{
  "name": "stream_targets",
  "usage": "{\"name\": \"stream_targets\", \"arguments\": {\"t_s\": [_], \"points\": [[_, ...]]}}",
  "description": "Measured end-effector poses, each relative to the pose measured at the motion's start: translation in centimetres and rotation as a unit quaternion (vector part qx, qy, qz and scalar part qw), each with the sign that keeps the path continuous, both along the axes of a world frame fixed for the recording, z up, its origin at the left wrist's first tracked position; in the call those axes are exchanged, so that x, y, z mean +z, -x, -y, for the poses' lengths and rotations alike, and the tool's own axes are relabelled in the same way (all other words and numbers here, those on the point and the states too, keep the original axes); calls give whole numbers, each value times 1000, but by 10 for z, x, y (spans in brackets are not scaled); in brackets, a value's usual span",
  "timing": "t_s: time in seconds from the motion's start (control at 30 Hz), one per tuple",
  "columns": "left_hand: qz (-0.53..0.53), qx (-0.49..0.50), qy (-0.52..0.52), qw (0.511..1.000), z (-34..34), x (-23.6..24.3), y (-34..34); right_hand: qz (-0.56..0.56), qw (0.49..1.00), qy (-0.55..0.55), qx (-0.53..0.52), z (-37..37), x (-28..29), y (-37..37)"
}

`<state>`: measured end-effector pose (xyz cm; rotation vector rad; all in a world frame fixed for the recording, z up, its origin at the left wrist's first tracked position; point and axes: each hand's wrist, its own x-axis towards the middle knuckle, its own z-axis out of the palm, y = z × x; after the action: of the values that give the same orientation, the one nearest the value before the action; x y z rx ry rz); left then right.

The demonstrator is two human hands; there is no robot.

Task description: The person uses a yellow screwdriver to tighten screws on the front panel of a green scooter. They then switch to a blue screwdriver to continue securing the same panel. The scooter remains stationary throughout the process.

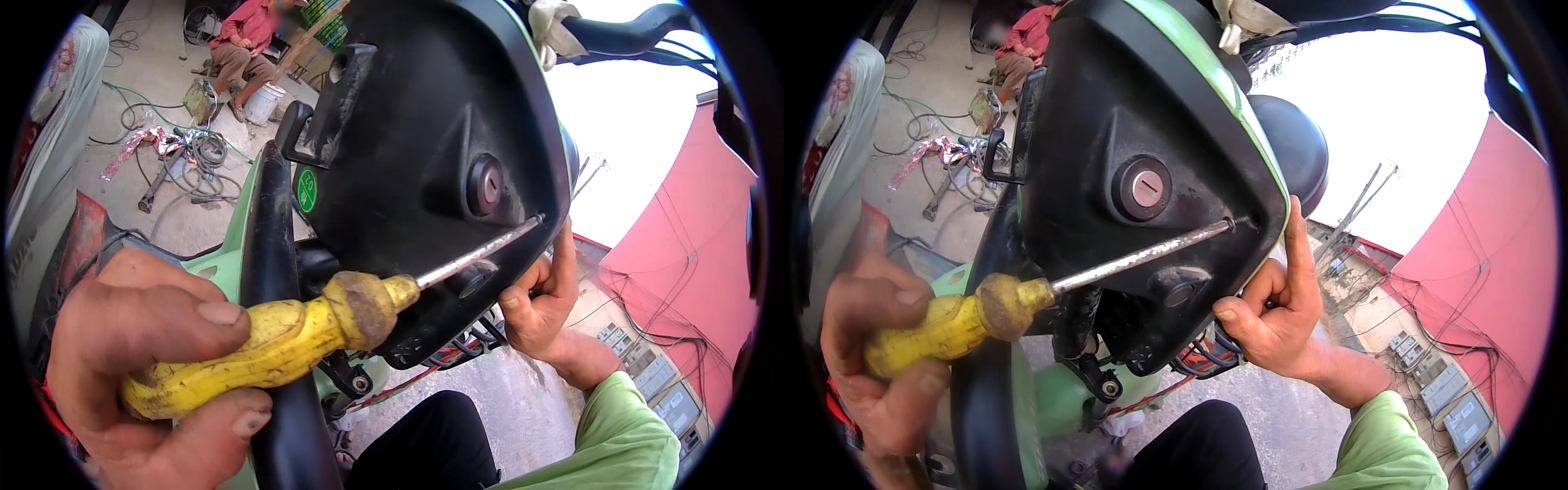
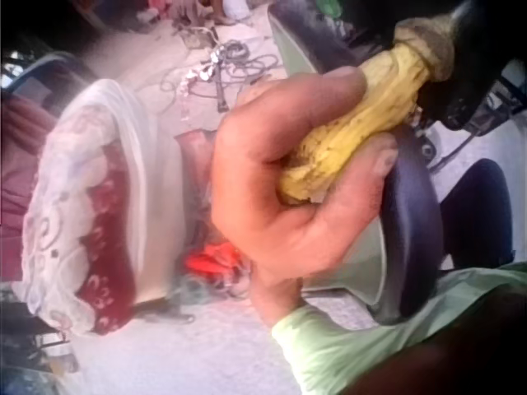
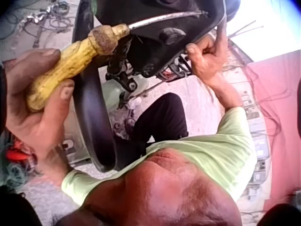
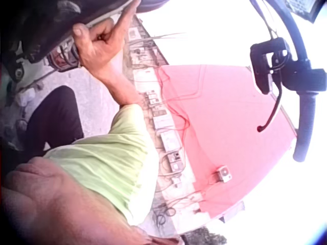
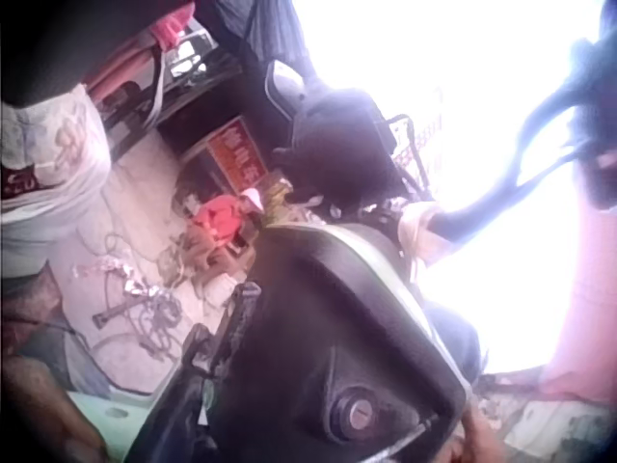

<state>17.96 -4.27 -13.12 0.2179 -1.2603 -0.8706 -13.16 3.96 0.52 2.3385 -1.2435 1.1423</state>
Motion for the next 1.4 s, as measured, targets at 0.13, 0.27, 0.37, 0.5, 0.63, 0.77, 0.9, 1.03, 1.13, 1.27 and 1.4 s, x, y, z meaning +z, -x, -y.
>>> {"name": "stream_targets", "arguments": {"t_s": [0.13,0.27,0.37,0.5,0.63,0.77,0.9,1.03,1.13,1.27,1.4], "points": [[-11,-19,-70,997,-14,6,-9,-1,1000,-6,13,3,4,-7],[-47,-6,-60,997,-17,-10,0,-12,1000,-20,-2,-2,6,2],[-38,9,-56,998,-26,-17,-7,-53,998,-5,-23,-3,10,-1],[-70,34,-54,995,-45,-23,-11,-40,998,-10,-39,-4,13,-10],[-110,10,-68,992,-68,-28,-10,-32,998,8,-47,-5,11,-4],[-134,8,-74,988,-90,-32,-15,-40,997,32,-57,-5,11,-13],[-115,18,-69,991,-108,-33,-24,-73,993,41,-85,-10,13,-16],[-111,42,-70,990,-122,-30,-23,-71,990,55,-105,-11,13,-13],[-121,29,-59,991,-125,-25,-21,-90,988,74,-106,-10,15,-9],[-149,18,-83,985,-124,-29,-20,-93,991,75,-59,-4,18,-5],[-163,12,-74,984,-126,-31,-17,-68,996,56,-9,4,19,4]]}}
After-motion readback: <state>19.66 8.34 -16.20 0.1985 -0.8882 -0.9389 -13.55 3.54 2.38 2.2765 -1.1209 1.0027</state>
